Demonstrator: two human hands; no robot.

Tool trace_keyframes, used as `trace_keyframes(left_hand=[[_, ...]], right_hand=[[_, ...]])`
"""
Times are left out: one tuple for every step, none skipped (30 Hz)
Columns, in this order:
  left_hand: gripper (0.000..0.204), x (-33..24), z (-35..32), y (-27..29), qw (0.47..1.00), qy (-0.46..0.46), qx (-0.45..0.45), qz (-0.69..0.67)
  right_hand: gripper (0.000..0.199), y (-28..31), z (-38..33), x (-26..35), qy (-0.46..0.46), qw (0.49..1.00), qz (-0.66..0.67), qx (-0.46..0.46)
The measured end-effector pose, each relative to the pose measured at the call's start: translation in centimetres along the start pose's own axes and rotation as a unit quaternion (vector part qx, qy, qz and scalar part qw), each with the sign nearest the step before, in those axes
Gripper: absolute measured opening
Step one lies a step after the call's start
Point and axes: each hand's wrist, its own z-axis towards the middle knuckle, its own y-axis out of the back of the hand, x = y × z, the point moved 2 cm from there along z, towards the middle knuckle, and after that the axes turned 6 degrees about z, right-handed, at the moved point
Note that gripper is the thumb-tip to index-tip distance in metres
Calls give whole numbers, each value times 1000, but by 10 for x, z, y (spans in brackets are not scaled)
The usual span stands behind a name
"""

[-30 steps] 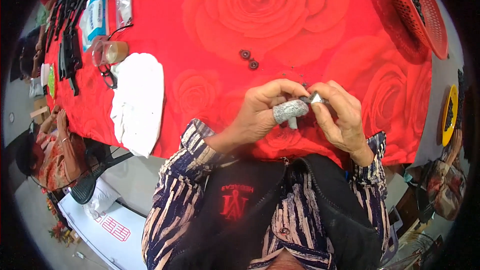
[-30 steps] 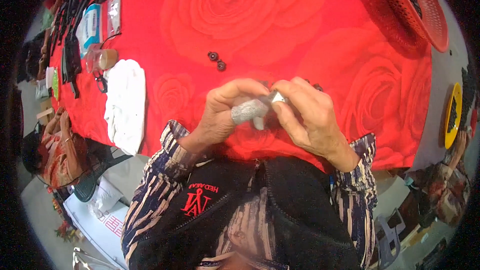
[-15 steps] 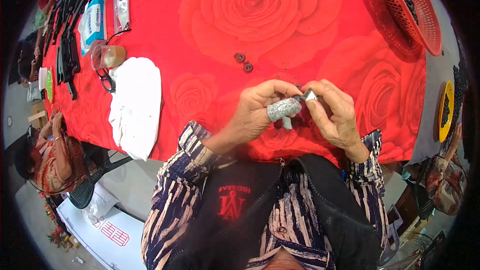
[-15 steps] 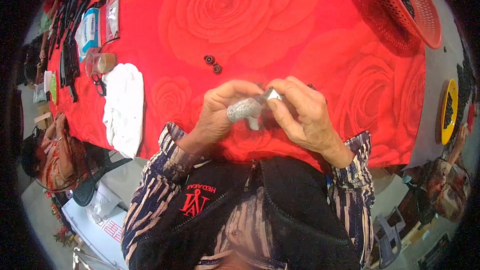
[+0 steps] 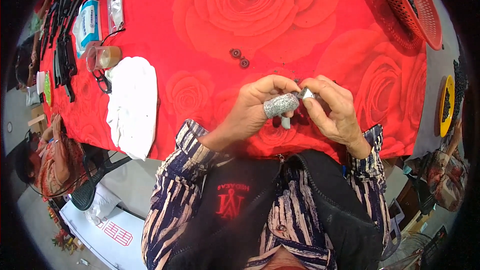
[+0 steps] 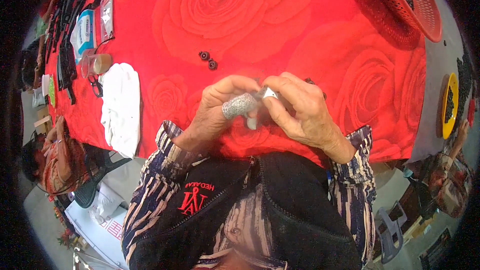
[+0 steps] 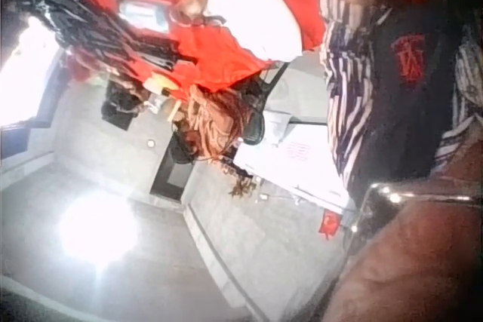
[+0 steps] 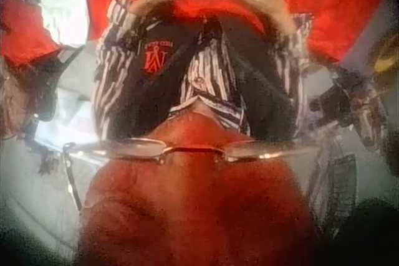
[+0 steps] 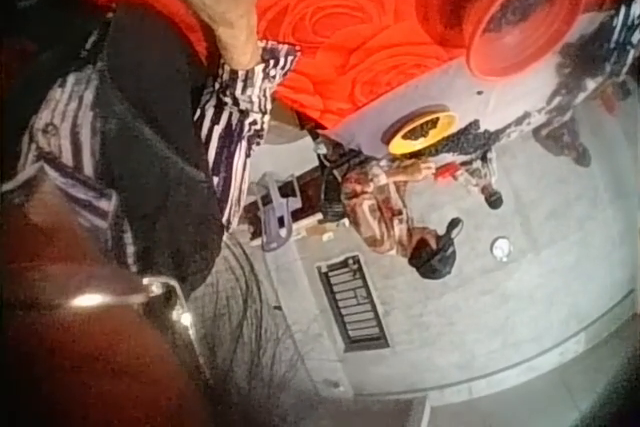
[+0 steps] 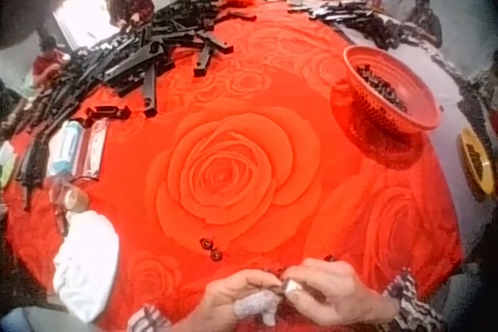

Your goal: The person trims excess material from small black components one at a time using a small blade and places them onto the table.

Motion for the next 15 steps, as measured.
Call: trace_keyframes(left_hand=[[21, 0, 0, 0, 1000, 0, -9, 7], [21, 0, -1, 0, 1000, 0, -18, 15], [21, 1, -1, 0, 1000, -1, -19, 14], [20, 1, 0, 1, 1000, -11, -21, 13], [19, 1, -1, 2, 999, -22, -24, 12], [19, 0, 0, 3, 999, -25, -25, 14], [19, 0, 0, 4, 999, -25, -29, 9], [18, -1, -1, 5, 999, -24, -32, 5], [18, -2, -1, 5, 999, -28, -33, 7], [17, -2, -1, 3, 1000, -9, -11, 6], [16, -1, -1, 2, 1000, 10, 11, 6], [15, 3, -2, 3, 998, 27, 32, -43], [15, 7, -2, 5, 998, 23, 30, -41], [15, 12, -2, 5, 994, 49, 53, -79], [16, 14, -2, 5, 987, 76, 75, -117]], right_hand=[[18, -1, 1, 0, 15, 1000, -1, -1], [19, -1, 1, 1, 30, 1000, -3, -1], [19, -1, 1, 1, 31, 1000, -3, 0], [21, -1, 1, 2, 38, 999, -10, 4], [22, -1, 1, 3, 46, 999, -17, 9], [22, 0, 2, 4, 49, 999, -17, 10], [26, 3, 3, 6, 44, 999, 12, -9], [29, 5, 3, 8, 40, 998, 42, -27], [29, 6, 2, 9, 44, 998, 42, -26], [32, 7, 0, 10, 67, 997, 24, -13], [35, 7, 0, 12, 90, 996, 7, 0], [40, 3, 2, 14, 137, 990, 4, 16], [41, 0, 2, 17, 157, 987, 2, 18], [40, -1, 1, 16, 167, 986, 5, 19], [39, -1, 0, 14, 177, 984, 8, 20]])
